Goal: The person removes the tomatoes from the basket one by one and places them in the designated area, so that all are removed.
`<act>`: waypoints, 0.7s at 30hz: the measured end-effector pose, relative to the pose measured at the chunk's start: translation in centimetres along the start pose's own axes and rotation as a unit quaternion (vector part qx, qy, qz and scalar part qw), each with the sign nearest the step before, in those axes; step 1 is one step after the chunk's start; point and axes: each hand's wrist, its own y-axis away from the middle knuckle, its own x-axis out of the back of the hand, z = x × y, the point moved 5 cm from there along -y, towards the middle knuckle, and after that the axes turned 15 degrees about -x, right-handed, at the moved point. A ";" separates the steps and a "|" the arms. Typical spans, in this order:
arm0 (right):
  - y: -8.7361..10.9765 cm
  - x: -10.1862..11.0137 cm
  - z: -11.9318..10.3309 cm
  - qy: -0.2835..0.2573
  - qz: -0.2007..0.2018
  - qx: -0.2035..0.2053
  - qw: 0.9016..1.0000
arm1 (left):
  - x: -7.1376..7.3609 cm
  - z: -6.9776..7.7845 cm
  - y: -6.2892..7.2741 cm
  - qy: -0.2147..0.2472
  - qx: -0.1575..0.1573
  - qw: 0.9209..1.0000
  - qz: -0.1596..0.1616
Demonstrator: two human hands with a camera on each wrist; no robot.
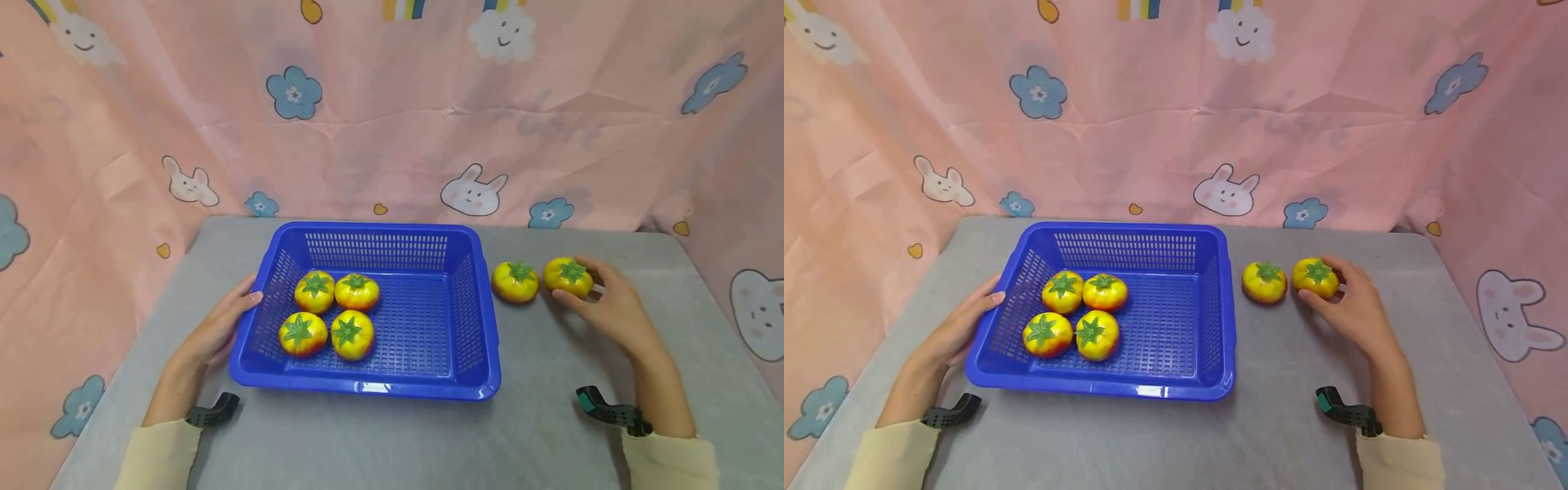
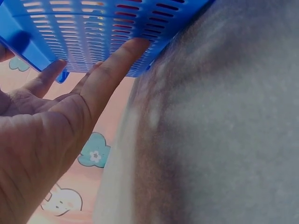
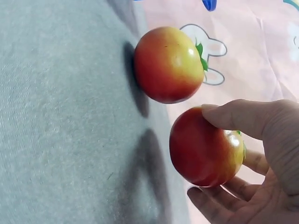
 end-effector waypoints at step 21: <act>0.0 -1.1 0.1 0.023 -0.021 -0.026 0.999 | 0.1 0.0 0.1 -0.006 0.002 1.000 -0.003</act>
